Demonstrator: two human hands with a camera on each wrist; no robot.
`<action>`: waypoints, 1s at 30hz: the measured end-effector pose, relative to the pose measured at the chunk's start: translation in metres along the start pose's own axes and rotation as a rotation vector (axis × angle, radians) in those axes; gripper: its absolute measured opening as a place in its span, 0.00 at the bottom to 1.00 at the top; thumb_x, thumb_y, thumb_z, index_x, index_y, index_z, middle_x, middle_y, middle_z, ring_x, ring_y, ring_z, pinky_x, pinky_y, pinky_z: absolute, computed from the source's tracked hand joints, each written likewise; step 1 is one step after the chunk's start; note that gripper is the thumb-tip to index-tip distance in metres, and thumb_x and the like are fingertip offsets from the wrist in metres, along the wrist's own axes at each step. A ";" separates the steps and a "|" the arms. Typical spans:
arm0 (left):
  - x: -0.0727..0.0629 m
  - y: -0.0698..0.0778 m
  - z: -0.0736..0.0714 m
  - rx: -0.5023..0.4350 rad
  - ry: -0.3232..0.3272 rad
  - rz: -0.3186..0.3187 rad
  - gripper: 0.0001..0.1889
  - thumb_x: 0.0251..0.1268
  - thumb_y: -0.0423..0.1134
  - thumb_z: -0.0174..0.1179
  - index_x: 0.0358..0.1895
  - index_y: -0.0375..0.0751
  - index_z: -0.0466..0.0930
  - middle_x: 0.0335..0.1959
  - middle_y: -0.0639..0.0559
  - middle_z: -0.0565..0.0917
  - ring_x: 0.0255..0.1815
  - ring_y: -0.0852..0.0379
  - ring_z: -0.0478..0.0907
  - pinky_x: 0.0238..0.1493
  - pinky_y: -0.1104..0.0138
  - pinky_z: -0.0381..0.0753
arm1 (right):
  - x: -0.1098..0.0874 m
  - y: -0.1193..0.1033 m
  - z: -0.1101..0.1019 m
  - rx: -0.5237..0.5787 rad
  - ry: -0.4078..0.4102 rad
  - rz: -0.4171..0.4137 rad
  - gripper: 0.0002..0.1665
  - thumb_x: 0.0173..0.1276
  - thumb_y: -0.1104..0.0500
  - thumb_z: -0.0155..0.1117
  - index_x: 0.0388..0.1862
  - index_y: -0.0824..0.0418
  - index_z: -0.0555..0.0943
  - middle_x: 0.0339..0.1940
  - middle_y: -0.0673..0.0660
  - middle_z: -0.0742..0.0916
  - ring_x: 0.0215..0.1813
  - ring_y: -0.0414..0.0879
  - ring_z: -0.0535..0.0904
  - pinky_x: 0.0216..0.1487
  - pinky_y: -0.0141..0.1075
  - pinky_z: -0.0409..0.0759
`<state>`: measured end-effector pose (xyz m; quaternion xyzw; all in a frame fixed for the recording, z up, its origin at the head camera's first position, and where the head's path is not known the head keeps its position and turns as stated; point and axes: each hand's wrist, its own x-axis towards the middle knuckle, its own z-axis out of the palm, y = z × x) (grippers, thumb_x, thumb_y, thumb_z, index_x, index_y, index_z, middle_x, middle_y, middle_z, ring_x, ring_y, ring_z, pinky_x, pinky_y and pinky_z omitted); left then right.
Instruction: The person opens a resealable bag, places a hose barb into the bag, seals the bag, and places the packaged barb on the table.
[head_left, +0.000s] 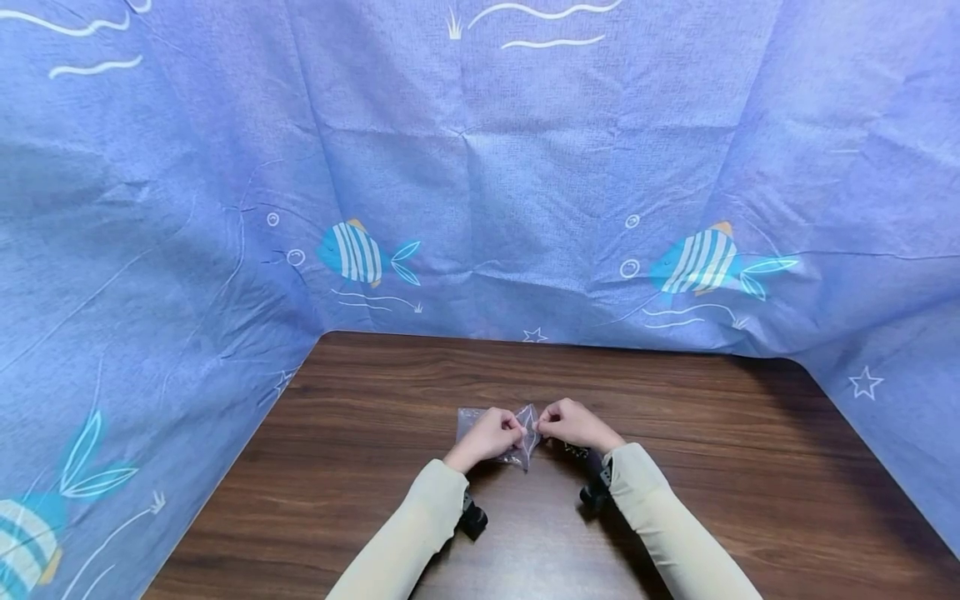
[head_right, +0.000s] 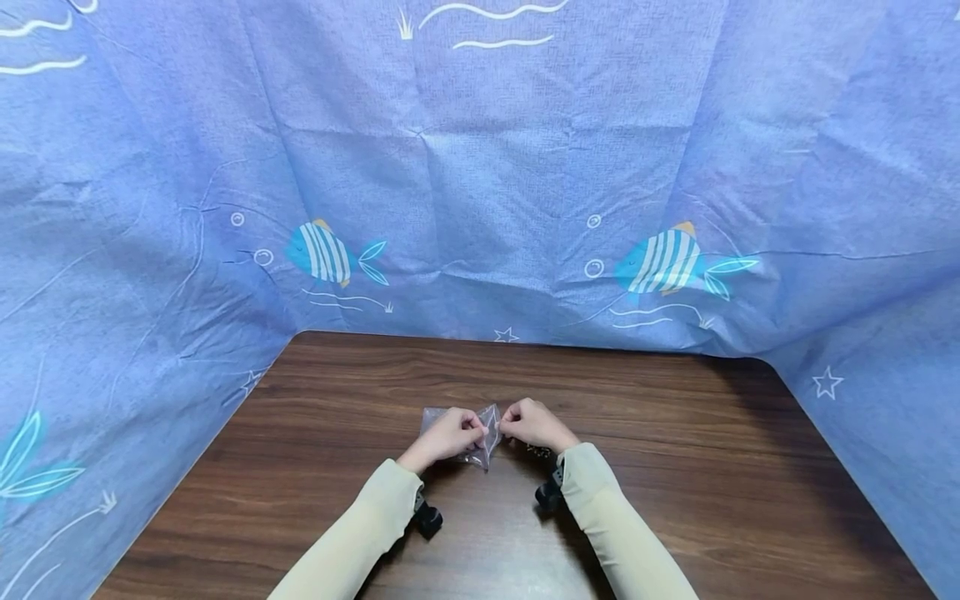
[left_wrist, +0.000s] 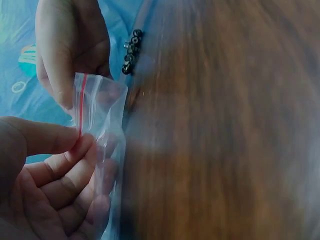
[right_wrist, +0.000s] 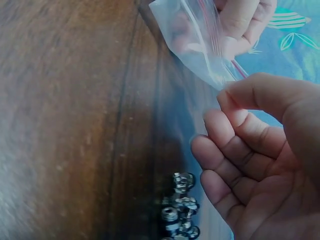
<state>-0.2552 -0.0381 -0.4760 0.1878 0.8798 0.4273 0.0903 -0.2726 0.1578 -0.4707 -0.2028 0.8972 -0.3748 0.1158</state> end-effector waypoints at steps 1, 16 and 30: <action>0.000 0.001 -0.001 0.005 -0.001 0.000 0.11 0.64 0.34 0.59 0.24 0.34 0.81 0.20 0.49 0.82 0.19 0.65 0.67 0.25 0.74 0.65 | 0.000 0.000 -0.001 -0.010 0.001 -0.001 0.11 0.63 0.59 0.61 0.24 0.63 0.83 0.18 0.52 0.82 0.17 0.36 0.69 0.21 0.30 0.70; -0.004 -0.004 -0.015 0.054 -0.024 0.096 0.11 0.67 0.34 0.56 0.26 0.35 0.79 0.19 0.55 0.77 0.19 0.66 0.66 0.24 0.75 0.65 | -0.004 -0.004 -0.009 -0.109 0.007 -0.019 0.08 0.58 0.60 0.62 0.22 0.61 0.83 0.17 0.46 0.79 0.21 0.36 0.69 0.24 0.29 0.68; -0.002 -0.020 -0.033 0.096 -0.124 0.183 0.09 0.69 0.34 0.52 0.29 0.41 0.76 0.28 0.54 0.82 0.28 0.67 0.72 0.35 0.72 0.71 | -0.008 0.000 -0.015 -0.178 -0.053 -0.045 0.08 0.59 0.61 0.61 0.21 0.57 0.82 0.17 0.42 0.76 0.21 0.35 0.68 0.27 0.28 0.68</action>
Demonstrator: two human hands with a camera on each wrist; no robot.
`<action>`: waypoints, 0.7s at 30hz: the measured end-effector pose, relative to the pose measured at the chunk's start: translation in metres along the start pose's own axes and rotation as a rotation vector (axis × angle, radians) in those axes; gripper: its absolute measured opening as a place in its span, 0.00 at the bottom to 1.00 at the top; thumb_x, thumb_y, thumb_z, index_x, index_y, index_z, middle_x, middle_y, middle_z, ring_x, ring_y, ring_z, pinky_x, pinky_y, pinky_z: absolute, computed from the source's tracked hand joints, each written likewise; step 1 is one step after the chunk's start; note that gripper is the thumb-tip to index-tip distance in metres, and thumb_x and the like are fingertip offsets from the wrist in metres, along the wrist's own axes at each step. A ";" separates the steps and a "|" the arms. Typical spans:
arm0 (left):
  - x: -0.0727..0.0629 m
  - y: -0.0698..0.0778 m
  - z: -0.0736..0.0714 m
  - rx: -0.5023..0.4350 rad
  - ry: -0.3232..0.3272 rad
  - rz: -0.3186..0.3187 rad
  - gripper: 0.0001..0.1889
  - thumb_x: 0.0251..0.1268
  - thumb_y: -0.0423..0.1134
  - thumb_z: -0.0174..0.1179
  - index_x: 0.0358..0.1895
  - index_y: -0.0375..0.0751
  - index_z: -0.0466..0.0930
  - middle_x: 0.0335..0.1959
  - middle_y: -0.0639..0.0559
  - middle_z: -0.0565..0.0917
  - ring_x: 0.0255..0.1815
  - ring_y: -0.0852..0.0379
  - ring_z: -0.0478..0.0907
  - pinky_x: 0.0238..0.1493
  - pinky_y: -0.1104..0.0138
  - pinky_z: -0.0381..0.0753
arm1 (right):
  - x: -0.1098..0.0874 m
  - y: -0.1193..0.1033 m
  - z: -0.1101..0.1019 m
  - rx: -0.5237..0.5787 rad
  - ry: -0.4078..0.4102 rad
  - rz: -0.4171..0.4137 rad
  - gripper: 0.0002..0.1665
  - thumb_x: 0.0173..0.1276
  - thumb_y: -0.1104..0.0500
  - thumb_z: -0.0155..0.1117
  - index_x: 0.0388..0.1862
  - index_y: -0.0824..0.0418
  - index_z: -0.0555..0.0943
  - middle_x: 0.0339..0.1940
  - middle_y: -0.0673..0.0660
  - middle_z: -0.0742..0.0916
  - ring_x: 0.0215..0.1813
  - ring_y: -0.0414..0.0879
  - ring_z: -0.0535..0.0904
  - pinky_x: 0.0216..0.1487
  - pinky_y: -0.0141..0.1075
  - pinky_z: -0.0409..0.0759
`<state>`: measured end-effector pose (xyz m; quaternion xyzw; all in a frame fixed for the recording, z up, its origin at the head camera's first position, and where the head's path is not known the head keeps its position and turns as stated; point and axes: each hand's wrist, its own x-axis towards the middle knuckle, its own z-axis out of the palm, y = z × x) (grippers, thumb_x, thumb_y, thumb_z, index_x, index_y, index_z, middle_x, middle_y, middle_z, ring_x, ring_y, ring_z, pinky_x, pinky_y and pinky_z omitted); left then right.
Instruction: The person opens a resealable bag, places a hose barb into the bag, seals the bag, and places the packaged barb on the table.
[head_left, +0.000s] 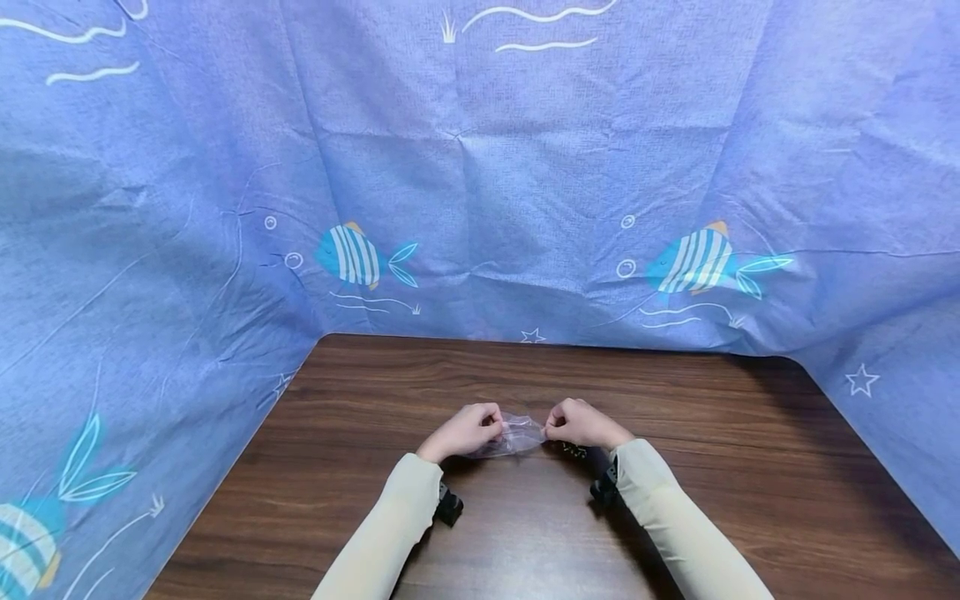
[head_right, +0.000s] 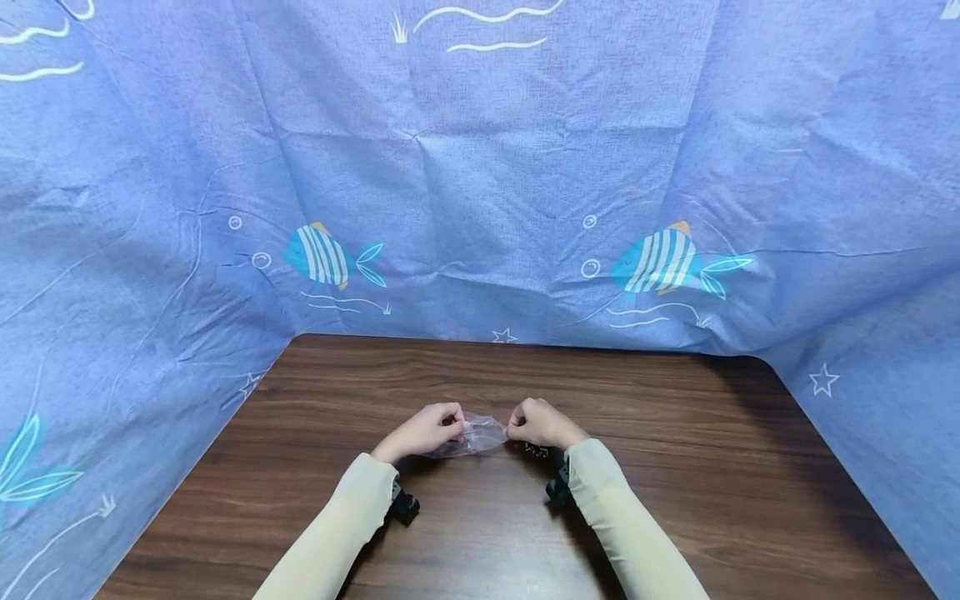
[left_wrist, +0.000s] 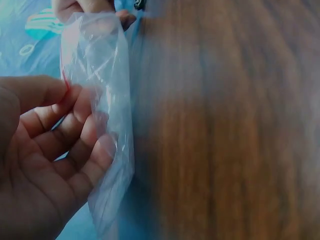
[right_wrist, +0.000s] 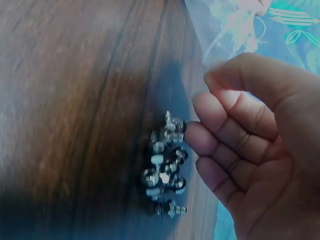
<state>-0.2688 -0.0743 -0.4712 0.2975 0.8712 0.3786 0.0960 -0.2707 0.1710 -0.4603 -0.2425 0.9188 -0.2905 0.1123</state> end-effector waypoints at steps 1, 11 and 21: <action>0.000 -0.001 -0.001 0.002 -0.008 0.001 0.09 0.70 0.34 0.52 0.29 0.42 0.76 0.28 0.55 0.82 0.28 0.67 0.72 0.36 0.72 0.72 | 0.000 0.001 0.000 -0.005 -0.005 -0.004 0.09 0.59 0.62 0.61 0.20 0.57 0.81 0.17 0.42 0.76 0.21 0.35 0.68 0.27 0.28 0.68; -0.004 -0.005 -0.005 0.011 -0.075 -0.014 0.08 0.69 0.35 0.54 0.29 0.44 0.76 0.28 0.57 0.83 0.29 0.67 0.74 0.37 0.72 0.72 | -0.001 0.003 0.000 -0.100 0.009 -0.094 0.11 0.55 0.64 0.60 0.16 0.53 0.78 0.17 0.41 0.76 0.21 0.32 0.67 0.29 0.27 0.68; -0.003 -0.010 -0.002 -0.017 -0.062 -0.008 0.06 0.65 0.33 0.56 0.29 0.43 0.77 0.29 0.57 0.84 0.29 0.68 0.74 0.35 0.73 0.72 | -0.004 0.006 -0.003 -0.090 0.029 -0.118 0.10 0.55 0.63 0.62 0.17 0.52 0.77 0.18 0.40 0.77 0.22 0.31 0.68 0.28 0.26 0.69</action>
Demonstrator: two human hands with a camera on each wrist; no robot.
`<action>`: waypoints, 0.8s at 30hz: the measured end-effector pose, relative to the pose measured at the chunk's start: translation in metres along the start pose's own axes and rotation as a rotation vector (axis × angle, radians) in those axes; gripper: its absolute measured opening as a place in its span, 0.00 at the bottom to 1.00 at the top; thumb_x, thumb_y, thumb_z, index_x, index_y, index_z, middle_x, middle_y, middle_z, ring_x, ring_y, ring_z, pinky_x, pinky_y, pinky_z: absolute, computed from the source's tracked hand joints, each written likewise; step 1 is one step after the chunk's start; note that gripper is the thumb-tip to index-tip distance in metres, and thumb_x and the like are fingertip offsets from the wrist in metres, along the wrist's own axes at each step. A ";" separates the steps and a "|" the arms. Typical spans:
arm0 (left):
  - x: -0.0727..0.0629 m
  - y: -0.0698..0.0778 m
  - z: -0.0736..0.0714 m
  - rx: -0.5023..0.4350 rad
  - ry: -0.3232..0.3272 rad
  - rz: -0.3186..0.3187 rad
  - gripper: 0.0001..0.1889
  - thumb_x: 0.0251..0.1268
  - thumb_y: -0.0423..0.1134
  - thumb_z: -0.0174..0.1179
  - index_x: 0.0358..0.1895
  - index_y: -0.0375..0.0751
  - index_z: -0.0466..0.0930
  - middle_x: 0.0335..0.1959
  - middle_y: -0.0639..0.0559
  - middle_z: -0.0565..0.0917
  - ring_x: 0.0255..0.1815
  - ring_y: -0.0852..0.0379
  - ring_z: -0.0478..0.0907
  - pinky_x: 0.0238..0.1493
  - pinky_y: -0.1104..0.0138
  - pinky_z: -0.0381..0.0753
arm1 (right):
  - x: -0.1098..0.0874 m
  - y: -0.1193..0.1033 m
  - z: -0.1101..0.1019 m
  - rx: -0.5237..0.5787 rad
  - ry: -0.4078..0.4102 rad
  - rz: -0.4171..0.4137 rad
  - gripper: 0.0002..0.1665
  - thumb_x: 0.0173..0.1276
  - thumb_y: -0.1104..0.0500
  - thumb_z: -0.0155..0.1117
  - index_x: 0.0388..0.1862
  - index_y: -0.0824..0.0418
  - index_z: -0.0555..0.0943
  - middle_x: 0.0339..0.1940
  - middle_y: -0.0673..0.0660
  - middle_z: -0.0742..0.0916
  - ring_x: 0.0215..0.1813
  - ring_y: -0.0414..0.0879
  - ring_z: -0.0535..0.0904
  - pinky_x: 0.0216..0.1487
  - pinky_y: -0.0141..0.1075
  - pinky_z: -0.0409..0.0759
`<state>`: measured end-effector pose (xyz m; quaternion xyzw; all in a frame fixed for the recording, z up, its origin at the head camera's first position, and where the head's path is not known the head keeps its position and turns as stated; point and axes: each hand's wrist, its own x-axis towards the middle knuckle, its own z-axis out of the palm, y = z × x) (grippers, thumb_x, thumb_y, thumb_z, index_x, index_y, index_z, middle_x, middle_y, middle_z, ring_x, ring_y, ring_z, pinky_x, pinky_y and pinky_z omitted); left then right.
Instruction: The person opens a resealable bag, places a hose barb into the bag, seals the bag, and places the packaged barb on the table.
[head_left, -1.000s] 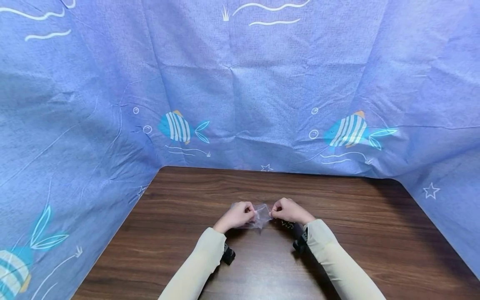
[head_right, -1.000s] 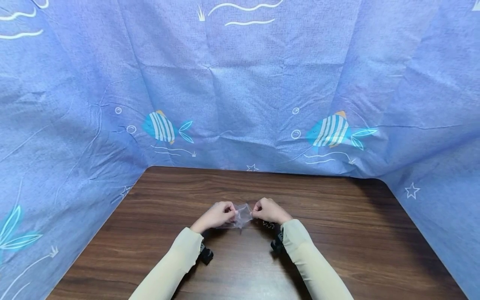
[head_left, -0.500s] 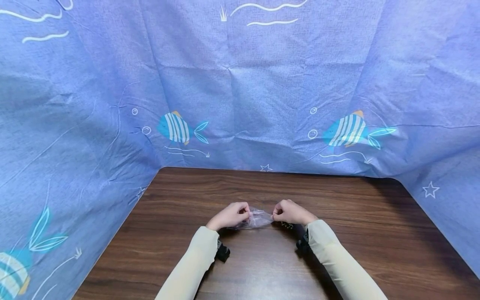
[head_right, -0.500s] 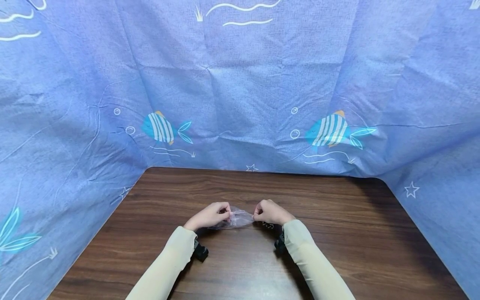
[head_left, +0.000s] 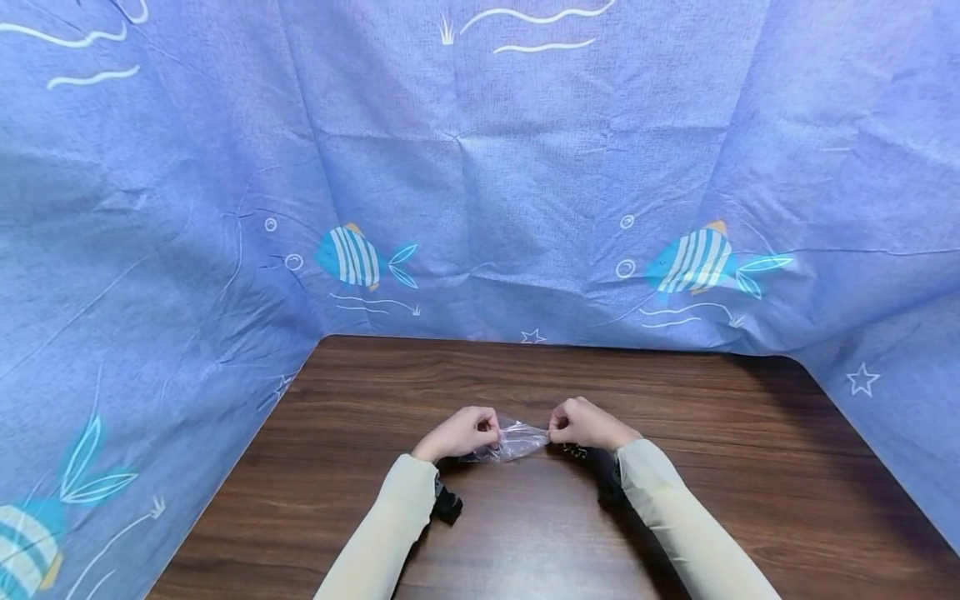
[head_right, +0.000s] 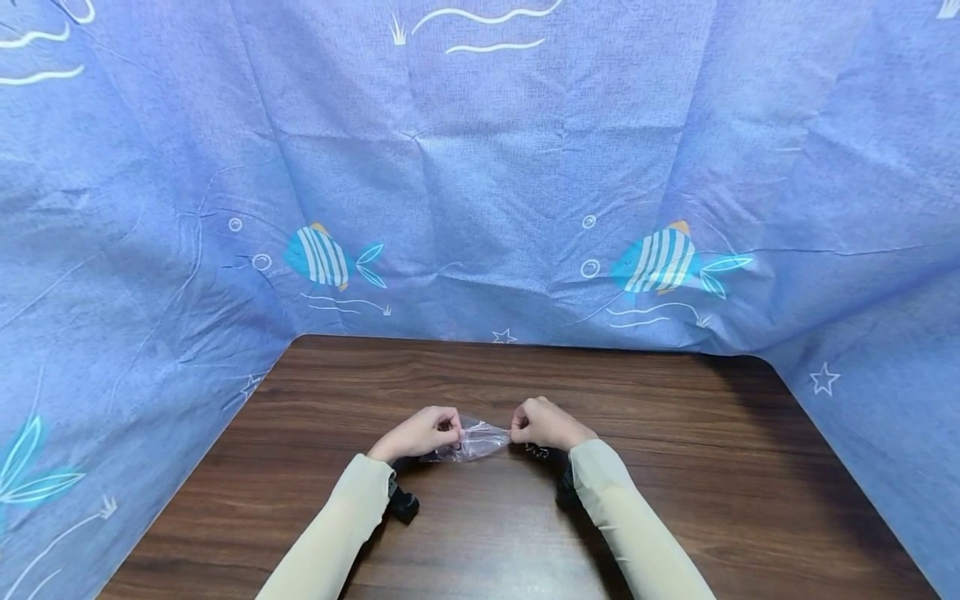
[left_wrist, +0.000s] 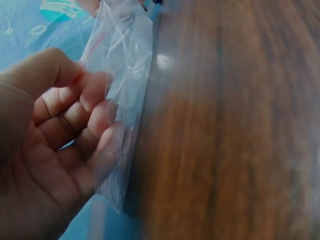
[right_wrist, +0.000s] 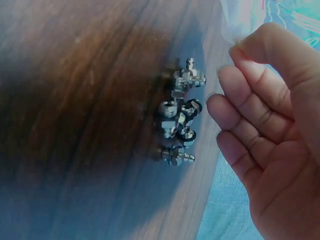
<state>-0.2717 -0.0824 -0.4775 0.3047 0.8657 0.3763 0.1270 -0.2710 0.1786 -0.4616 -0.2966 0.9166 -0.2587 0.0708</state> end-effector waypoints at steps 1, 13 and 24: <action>0.000 -0.001 0.000 -0.001 0.002 0.005 0.06 0.65 0.33 0.56 0.28 0.43 0.78 0.28 0.58 0.84 0.29 0.68 0.74 0.35 0.73 0.72 | 0.000 0.001 0.000 0.004 -0.001 0.000 0.10 0.55 0.63 0.62 0.17 0.52 0.77 0.19 0.40 0.78 0.22 0.31 0.68 0.28 0.26 0.69; 0.003 -0.005 0.007 -0.061 0.070 0.043 0.03 0.61 0.34 0.59 0.30 0.42 0.79 0.30 0.56 0.82 0.30 0.67 0.74 0.35 0.72 0.73 | 0.001 0.001 -0.001 -0.011 0.017 -0.028 0.08 0.55 0.64 0.60 0.20 0.53 0.81 0.19 0.41 0.79 0.21 0.31 0.68 0.28 0.26 0.69; 0.004 -0.006 0.015 -0.109 0.110 0.159 0.22 0.63 0.26 0.55 0.60 0.42 0.77 0.55 0.46 0.77 0.35 0.62 0.71 0.36 0.72 0.72 | 0.006 -0.005 -0.002 -0.033 0.039 -0.070 0.09 0.60 0.64 0.60 0.24 0.58 0.85 0.18 0.42 0.79 0.21 0.30 0.67 0.25 0.25 0.68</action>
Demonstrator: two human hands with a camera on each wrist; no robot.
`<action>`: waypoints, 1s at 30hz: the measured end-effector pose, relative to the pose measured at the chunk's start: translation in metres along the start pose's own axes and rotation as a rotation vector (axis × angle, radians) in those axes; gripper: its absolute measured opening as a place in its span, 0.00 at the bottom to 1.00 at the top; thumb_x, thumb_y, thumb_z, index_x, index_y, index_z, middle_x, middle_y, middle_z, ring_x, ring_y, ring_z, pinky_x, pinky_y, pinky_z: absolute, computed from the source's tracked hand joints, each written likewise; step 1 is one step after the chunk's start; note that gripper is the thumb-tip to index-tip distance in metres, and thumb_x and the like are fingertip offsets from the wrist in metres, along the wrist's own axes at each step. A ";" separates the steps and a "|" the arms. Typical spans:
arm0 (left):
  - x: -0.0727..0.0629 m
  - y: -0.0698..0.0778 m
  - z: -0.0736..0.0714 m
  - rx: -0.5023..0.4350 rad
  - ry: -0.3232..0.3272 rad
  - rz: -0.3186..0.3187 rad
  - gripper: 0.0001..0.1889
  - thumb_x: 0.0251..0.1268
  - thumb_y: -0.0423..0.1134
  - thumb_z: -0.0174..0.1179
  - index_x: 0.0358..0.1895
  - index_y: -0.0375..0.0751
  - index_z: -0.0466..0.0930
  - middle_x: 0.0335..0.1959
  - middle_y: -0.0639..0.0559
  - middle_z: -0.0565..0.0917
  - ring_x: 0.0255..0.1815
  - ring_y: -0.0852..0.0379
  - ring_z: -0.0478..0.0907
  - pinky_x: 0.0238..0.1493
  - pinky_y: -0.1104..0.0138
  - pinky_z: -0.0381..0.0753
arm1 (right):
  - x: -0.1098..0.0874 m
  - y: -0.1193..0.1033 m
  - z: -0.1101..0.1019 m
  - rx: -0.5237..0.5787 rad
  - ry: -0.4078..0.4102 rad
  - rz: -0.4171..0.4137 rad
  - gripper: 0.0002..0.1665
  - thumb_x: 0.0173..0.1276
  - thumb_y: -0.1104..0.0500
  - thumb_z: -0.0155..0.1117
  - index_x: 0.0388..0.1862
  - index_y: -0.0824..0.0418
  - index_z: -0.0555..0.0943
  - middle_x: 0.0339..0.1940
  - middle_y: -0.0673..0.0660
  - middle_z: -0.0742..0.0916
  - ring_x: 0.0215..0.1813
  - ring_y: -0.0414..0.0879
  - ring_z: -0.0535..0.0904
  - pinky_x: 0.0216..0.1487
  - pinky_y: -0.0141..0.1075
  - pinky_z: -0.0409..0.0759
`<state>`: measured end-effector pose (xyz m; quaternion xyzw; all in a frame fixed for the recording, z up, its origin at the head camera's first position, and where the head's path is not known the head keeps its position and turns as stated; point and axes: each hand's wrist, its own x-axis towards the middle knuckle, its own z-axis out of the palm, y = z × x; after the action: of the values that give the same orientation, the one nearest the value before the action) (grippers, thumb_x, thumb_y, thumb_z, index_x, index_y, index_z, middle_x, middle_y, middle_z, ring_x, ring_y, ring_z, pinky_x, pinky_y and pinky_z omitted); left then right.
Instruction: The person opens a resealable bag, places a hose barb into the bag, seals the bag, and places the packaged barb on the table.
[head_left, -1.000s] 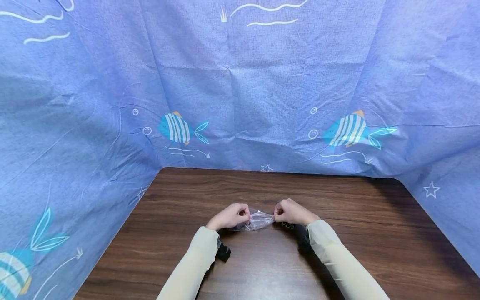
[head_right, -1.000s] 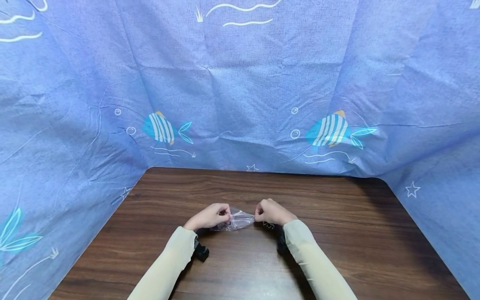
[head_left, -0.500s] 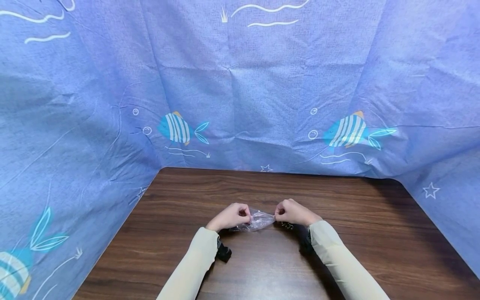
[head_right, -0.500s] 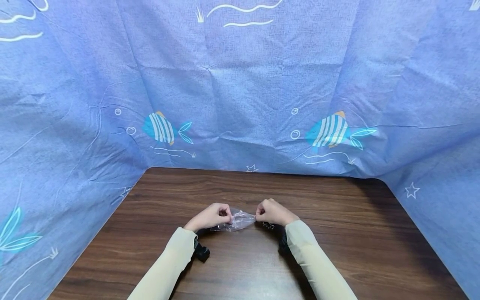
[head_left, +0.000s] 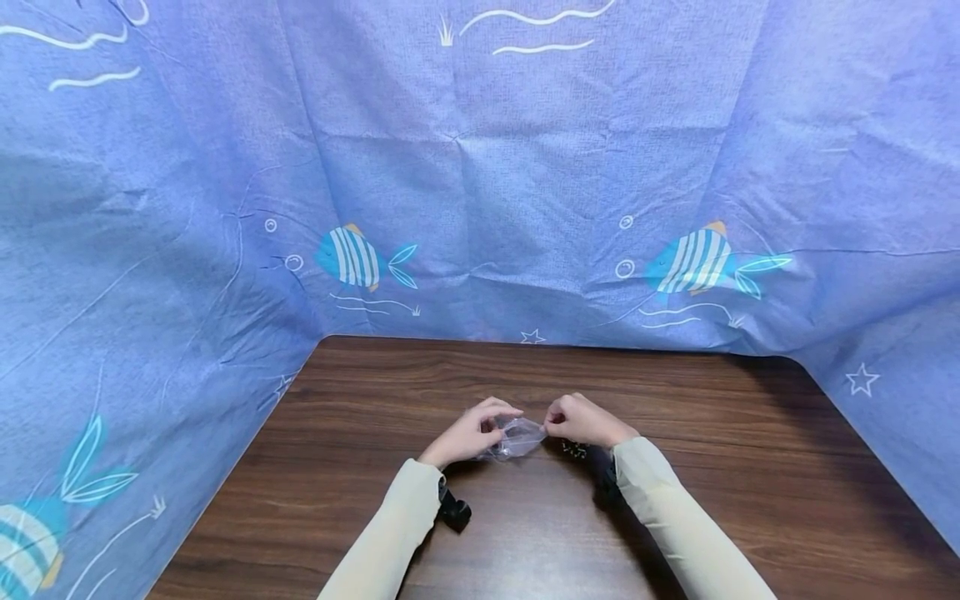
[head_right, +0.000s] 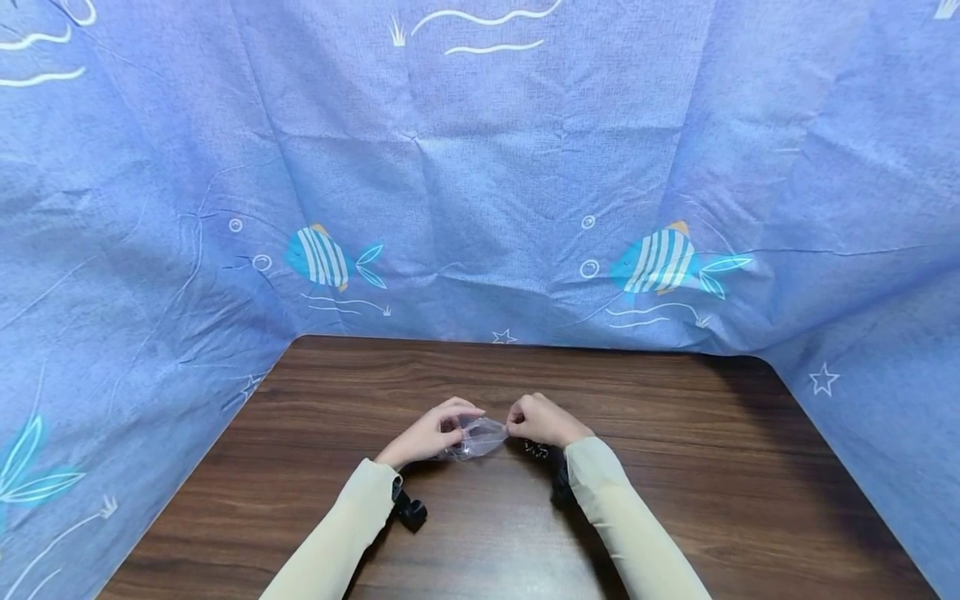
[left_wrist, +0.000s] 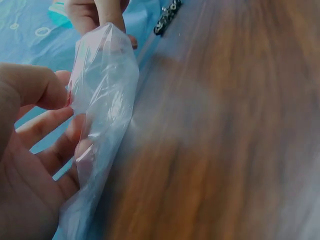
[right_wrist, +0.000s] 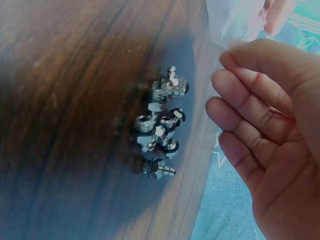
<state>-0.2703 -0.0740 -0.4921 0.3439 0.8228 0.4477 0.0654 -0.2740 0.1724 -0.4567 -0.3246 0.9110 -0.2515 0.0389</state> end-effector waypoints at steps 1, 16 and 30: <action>0.000 0.001 0.000 -0.003 -0.011 -0.010 0.23 0.63 0.26 0.53 0.62 0.43 0.76 0.57 0.47 0.76 0.34 0.62 0.71 0.36 0.72 0.72 | 0.001 0.000 0.000 0.000 0.000 -0.003 0.09 0.60 0.64 0.60 0.25 0.58 0.85 0.18 0.42 0.79 0.21 0.30 0.67 0.25 0.25 0.68; 0.001 -0.001 0.014 -0.124 0.002 -0.134 0.26 0.62 0.43 0.65 0.64 0.47 0.74 0.24 0.50 0.73 0.23 0.62 0.65 0.24 0.73 0.66 | 0.002 0.002 0.002 0.004 -0.019 0.006 0.06 0.63 0.62 0.63 0.27 0.59 0.86 0.20 0.43 0.80 0.23 0.31 0.69 0.27 0.26 0.70; 0.001 -0.004 0.018 -0.111 0.018 -0.127 0.30 0.56 0.41 0.70 0.63 0.42 0.75 0.26 0.55 0.75 0.25 0.66 0.68 0.27 0.74 0.69 | -0.004 0.009 -0.005 0.002 -0.041 -0.026 0.04 0.61 0.59 0.68 0.31 0.58 0.85 0.28 0.46 0.86 0.31 0.32 0.76 0.37 0.29 0.77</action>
<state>-0.2656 -0.0621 -0.5062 0.2829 0.8173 0.4908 0.1053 -0.2773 0.1835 -0.4572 -0.3414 0.9055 -0.2461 0.0545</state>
